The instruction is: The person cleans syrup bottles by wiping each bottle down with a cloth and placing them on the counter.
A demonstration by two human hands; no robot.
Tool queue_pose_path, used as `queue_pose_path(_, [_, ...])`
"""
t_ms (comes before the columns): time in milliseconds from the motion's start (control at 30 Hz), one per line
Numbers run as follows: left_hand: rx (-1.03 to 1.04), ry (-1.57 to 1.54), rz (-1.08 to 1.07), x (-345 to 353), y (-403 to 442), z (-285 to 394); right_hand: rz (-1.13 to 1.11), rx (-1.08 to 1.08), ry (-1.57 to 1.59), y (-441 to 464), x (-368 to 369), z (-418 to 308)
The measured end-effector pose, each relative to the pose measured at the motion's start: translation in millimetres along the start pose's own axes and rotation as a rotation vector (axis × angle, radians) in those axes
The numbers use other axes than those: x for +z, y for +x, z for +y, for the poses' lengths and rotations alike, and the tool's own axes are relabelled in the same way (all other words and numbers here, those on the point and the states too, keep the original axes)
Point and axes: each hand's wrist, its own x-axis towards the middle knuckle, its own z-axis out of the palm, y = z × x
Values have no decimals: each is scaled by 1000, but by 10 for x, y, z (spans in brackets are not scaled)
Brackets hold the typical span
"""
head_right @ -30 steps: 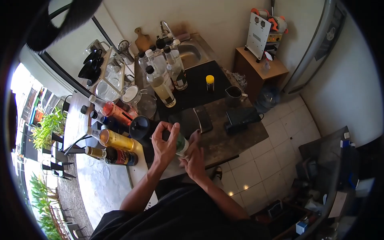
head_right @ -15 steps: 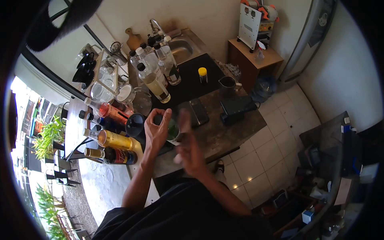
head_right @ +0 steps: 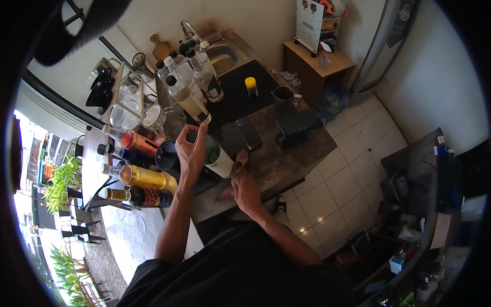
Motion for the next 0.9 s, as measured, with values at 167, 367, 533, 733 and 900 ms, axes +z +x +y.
queue_pose_path(167, [201,-286,110,-7,-96,-180,-32,87,620,61,-478,-19])
queue_pose_path(367, [118,-390,-25,-73,-347,-12,98,-394,334,249,-1017,-982])
queue_pose_path(533, [154,-281,-3,-76,-409,-136,227,-320,75,153,-809,-1106])
queue_pose_path(733, [269,-454,-204,-48,-491,-60,43,-112,1,-52,-507,-158])
queue_pose_path(900, [333,-476,-233,-16,-468,2,-155,52,146,-1,-674,-24])
